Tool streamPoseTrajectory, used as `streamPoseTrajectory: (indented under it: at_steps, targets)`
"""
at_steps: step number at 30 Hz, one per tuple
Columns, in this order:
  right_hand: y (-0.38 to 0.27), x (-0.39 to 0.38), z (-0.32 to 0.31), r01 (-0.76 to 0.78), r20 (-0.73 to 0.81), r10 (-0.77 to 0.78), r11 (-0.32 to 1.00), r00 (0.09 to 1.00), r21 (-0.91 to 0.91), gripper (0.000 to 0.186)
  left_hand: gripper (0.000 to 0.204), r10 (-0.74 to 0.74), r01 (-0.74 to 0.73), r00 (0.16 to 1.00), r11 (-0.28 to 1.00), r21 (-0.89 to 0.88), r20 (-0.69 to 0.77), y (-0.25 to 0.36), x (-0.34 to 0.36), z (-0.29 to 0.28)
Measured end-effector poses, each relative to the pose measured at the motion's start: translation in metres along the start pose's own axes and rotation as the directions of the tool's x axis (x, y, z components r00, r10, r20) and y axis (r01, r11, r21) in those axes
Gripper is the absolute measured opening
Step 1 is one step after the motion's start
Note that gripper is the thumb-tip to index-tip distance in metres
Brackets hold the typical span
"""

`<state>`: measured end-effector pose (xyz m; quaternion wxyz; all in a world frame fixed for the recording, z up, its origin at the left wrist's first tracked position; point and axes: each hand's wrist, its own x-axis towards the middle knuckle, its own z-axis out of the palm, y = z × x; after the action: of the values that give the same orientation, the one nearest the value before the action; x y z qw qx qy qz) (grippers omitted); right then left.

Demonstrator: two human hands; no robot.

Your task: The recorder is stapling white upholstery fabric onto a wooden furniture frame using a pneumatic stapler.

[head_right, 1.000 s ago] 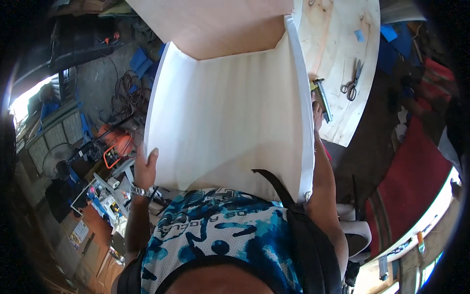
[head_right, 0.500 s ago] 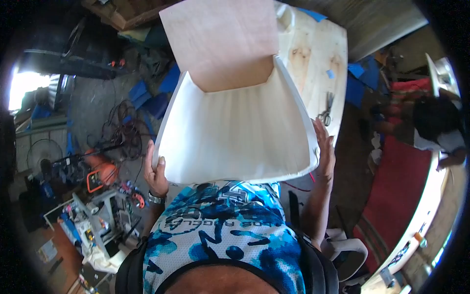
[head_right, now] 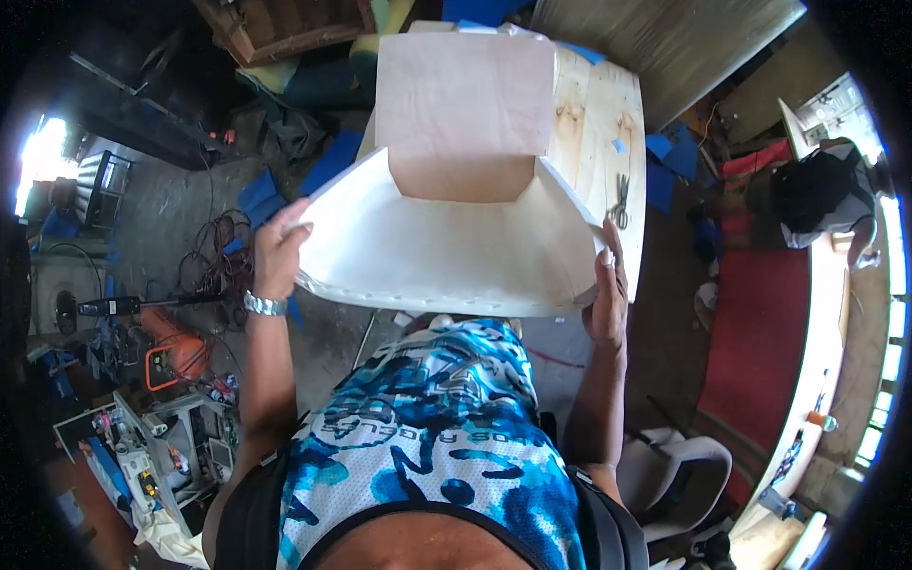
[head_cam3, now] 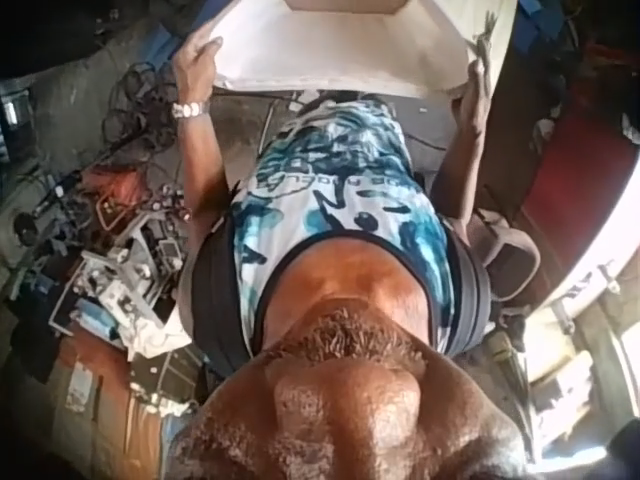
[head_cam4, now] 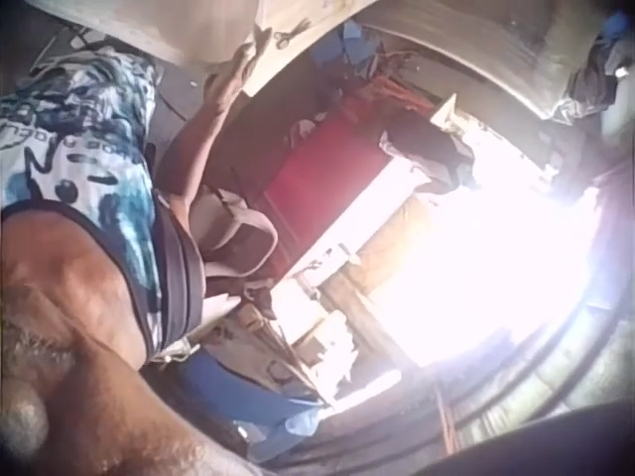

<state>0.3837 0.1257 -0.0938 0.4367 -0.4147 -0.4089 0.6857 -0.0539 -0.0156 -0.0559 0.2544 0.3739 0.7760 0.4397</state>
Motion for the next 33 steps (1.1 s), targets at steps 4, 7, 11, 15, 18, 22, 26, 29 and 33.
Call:
streamPoseTrajectory:
  at_steps: [4,7,11,15,18,22,26,29,33]
  targets:
    - [0.002,-0.016,0.028,0.118,-0.052,-0.156,0.894,0.986,-0.432,0.061,0.030,0.211,-0.181,0.972,0.951,0.250,-0.098,0.006,0.052,-0.017]
    - [0.002,-0.014,0.038,0.186,-0.023,-0.226,0.851,0.974,-0.491,0.056,0.030,0.288,-0.257,0.956,0.913,0.317,-0.052,0.020,0.096,-0.021]
    - [-0.016,-0.004,0.045,0.120,-0.060,-0.175,0.849,0.983,-0.515,0.054,0.031,0.258,-0.250,0.966,0.897,0.364,0.027,0.041,0.136,-0.019]
    - [-0.038,-0.008,0.051,0.241,0.122,-0.212,0.751,0.970,-0.615,0.058,0.033,0.330,-0.325,0.942,0.866,0.380,0.054,0.045,0.139,-0.041]
    - [-0.046,-0.014,0.042,0.284,0.232,-0.182,0.780,0.955,-0.558,0.080,0.035,0.199,-0.200,0.979,0.906,0.372,0.041,0.061,0.126,-0.052]
    - [-0.041,0.009,0.034,0.247,0.389,-0.101,0.905,0.916,-0.346,0.084,0.043,0.079,-0.071,0.996,0.985,0.155,-0.046,0.057,0.132,-0.069]
    - [-0.040,0.036,0.035,0.122,0.486,0.017,0.960,0.874,-0.252,0.080,0.043,0.002,0.008,1.000,0.949,0.315,-0.031,0.079,0.141,-0.068]
    - [-0.025,0.041,0.030,0.071,0.538,0.149,0.928,0.830,-0.367,0.078,0.040,0.200,-0.203,0.978,0.863,0.463,0.056,0.058,0.136,-0.093]
    - [-0.036,0.074,0.043,-0.029,0.647,0.531,0.784,0.547,-0.620,0.070,0.043,-0.047,0.069,0.995,0.964,0.258,-0.088,0.077,0.111,-0.087]
